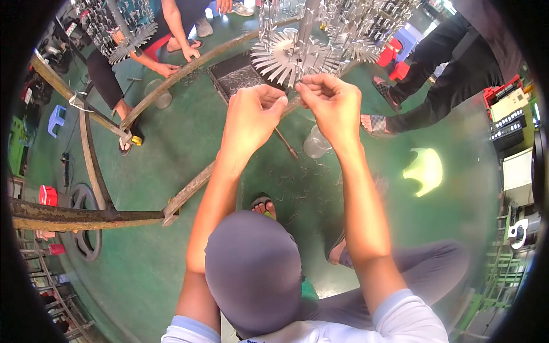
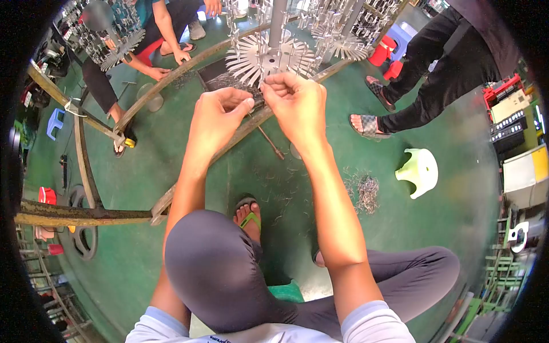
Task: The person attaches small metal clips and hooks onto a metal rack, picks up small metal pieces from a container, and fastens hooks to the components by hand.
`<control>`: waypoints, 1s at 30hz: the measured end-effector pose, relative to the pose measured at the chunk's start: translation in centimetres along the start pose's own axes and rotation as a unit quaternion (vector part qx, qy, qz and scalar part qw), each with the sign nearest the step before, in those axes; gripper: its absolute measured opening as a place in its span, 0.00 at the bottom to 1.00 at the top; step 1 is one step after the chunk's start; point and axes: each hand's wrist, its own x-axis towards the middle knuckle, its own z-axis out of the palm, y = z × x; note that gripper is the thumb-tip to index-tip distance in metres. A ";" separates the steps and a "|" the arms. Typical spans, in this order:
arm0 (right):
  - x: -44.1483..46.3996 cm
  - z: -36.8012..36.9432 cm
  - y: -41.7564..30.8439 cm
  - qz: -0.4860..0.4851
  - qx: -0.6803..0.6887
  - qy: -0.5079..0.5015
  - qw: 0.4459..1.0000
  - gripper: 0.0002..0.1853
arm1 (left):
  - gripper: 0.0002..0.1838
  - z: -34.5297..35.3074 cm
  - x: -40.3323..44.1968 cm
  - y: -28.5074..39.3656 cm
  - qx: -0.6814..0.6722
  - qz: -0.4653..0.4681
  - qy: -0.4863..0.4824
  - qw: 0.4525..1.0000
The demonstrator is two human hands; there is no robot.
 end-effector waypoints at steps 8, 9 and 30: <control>-2.9 -0.8 -1.0 0.017 0.017 -0.001 1.000 0.07 | 0.13 1.6 -0.5 1.4 -0.141 0.205 0.059 0.967; -3.2 -0.8 -0.9 0.023 0.035 0.001 0.999 0.06 | 0.13 1.5 -0.4 1.3 -0.148 0.203 0.053 0.967; -3.0 -11.4 29.4 0.257 -0.427 0.075 0.864 0.20 | 0.11 -2.3 -0.8 0.8 -0.154 0.184 0.093 0.966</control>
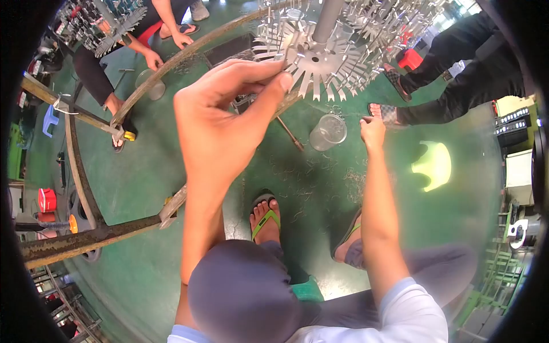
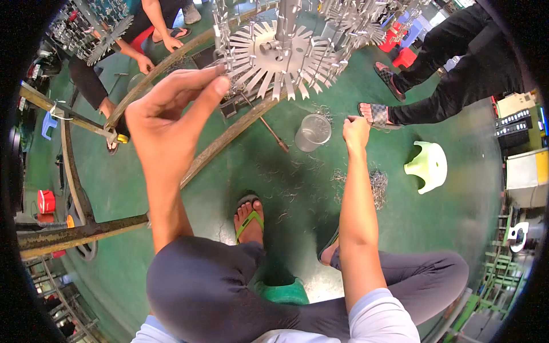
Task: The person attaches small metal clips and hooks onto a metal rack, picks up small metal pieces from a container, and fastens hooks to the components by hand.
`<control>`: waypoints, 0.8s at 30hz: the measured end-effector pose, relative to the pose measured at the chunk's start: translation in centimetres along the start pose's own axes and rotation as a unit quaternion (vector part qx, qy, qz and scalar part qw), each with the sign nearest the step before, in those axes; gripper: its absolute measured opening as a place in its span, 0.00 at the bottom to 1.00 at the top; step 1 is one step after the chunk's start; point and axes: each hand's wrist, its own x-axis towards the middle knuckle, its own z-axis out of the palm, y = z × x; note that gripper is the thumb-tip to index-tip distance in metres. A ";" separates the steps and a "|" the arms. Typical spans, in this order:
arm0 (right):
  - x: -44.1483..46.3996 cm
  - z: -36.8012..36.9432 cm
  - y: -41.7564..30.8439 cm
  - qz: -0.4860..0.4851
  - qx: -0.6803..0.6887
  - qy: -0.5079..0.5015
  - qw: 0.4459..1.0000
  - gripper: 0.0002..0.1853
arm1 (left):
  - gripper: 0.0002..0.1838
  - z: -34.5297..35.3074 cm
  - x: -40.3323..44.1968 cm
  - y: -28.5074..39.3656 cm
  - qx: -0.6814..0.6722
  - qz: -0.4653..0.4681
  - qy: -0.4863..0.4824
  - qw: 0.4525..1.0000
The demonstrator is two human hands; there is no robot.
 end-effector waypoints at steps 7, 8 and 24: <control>-8.5 2.7 -13.2 -0.226 0.198 -0.013 0.954 0.09 | 0.11 -1.0 0.0 0.4 0.049 -0.024 0.066 0.996; -9.8 5.4 -13.8 -0.242 0.178 -0.069 0.951 0.09 | 0.12 -1.0 0.0 -0.1 0.041 -0.009 0.071 0.997; -14.0 23.5 -14.0 -0.411 0.208 -0.166 0.872 0.11 | 0.09 -0.2 -0.4 -0.8 0.088 -0.024 0.083 0.992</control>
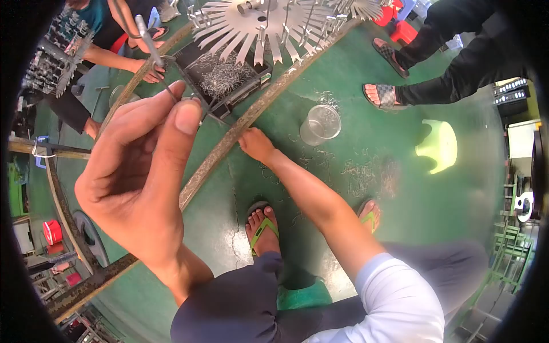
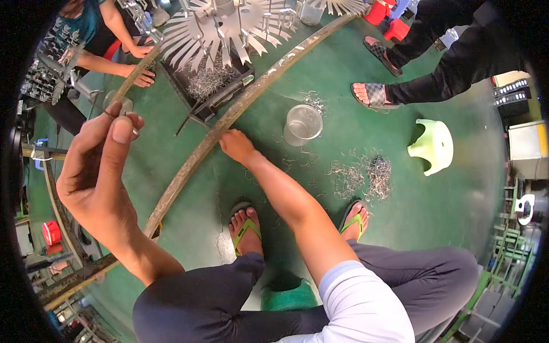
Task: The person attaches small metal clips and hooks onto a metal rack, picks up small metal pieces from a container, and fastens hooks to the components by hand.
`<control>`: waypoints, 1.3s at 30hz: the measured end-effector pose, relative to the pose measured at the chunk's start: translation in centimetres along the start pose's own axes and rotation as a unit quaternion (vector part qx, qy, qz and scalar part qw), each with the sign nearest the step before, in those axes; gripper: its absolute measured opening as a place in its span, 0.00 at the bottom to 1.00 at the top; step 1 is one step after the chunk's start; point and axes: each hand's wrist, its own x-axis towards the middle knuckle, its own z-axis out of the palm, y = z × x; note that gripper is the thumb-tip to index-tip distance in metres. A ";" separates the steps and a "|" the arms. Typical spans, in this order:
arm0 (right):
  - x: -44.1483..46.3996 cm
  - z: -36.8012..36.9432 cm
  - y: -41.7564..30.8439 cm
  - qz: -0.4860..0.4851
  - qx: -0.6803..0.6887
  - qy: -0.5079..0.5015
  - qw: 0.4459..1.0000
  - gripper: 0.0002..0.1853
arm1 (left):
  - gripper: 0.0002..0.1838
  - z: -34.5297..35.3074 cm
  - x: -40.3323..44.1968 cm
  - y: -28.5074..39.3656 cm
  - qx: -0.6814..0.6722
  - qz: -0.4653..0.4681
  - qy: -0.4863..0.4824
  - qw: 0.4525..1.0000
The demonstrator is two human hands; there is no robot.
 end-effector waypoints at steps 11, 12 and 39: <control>-1.0 -2.2 -0.6 -0.009 -0.008 -0.001 1.000 0.15 | 0.08 0.2 -0.1 0.4 0.006 -0.011 0.008 1.000; -1.2 -2.7 0.3 -0.024 -0.065 0.001 0.998 0.16 | 0.08 0.1 -0.1 0.3 0.003 -0.009 0.006 1.000; 2.2 -5.5 4.9 0.454 -0.159 0.107 0.870 0.15 | 0.10 -1.9 0.0 -0.7 0.007 0.052 -0.003 0.999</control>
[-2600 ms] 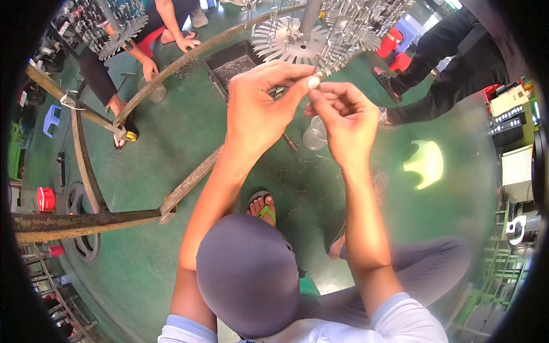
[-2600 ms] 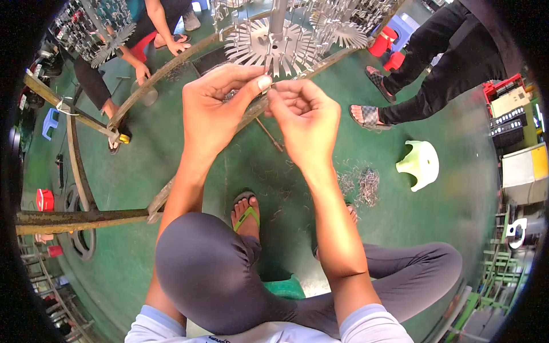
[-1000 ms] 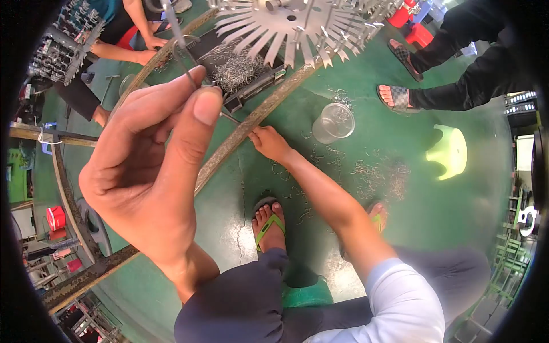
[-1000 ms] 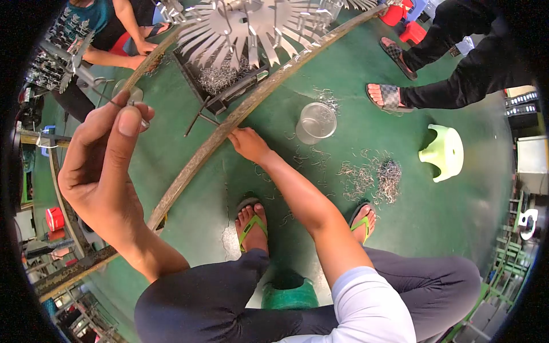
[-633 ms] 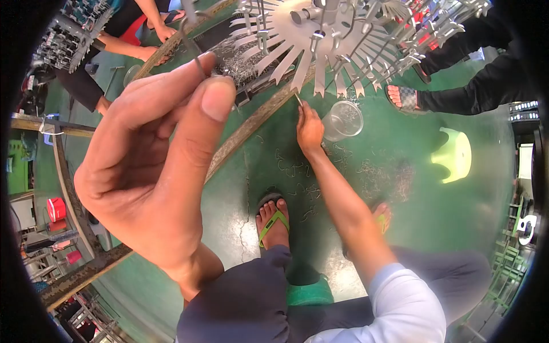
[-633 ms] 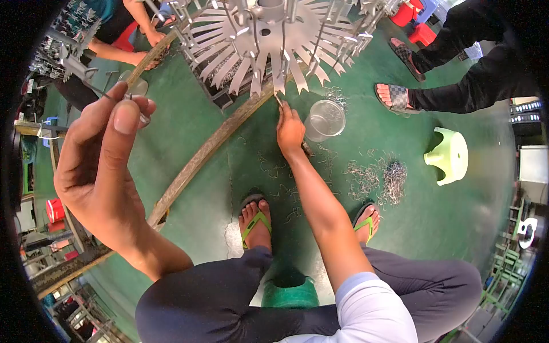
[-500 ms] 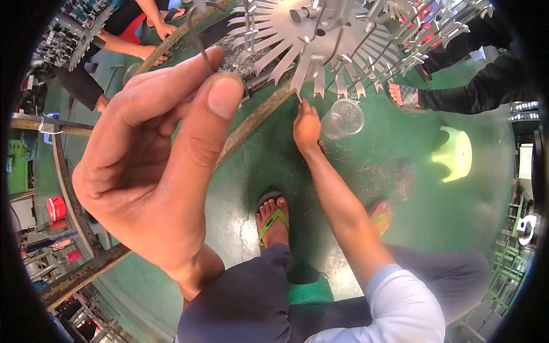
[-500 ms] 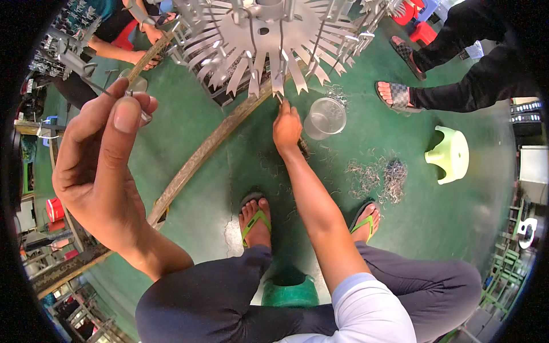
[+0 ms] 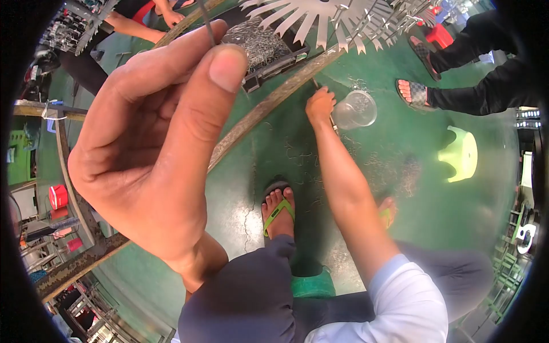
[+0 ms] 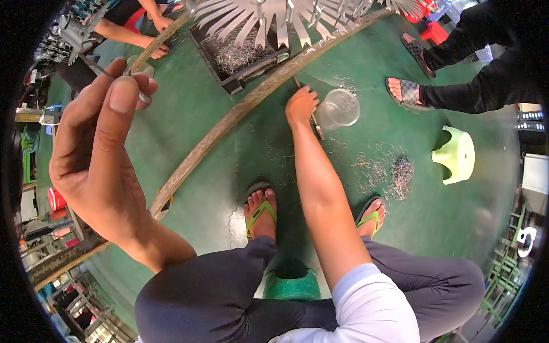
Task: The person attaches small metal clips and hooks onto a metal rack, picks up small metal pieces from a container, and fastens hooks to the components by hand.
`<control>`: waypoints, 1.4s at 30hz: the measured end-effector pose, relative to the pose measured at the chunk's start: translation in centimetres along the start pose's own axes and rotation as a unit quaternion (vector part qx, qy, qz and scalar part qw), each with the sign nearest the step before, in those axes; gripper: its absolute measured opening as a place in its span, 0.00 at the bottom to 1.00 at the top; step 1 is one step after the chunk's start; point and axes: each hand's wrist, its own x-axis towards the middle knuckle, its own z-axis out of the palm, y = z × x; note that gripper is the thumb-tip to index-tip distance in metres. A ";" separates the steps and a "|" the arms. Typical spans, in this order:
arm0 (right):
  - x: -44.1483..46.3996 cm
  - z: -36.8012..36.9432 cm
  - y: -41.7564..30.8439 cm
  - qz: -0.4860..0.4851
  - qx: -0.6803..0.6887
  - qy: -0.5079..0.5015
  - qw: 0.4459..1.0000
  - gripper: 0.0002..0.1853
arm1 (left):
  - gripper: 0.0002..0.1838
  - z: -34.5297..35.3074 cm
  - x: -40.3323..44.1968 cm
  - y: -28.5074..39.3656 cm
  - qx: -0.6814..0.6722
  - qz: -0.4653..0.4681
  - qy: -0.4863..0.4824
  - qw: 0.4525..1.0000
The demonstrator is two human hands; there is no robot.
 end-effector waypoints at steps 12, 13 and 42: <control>1.7 -0.5 2.1 -0.091 -0.098 -0.038 0.990 0.12 | 0.11 1.1 -0.2 0.6 -0.069 -0.024 0.018 0.997; 1.4 -0.8 1.9 -0.086 -0.102 -0.028 0.991 0.11 | 0.12 1.0 -0.2 0.5 -0.069 -0.022 0.016 0.997; -20.4 -10.2 -9.3 -0.394 0.186 -0.105 0.894 0.13 | 0.11 1.7 -0.7 1.2 -0.091 -0.053 0.009 0.994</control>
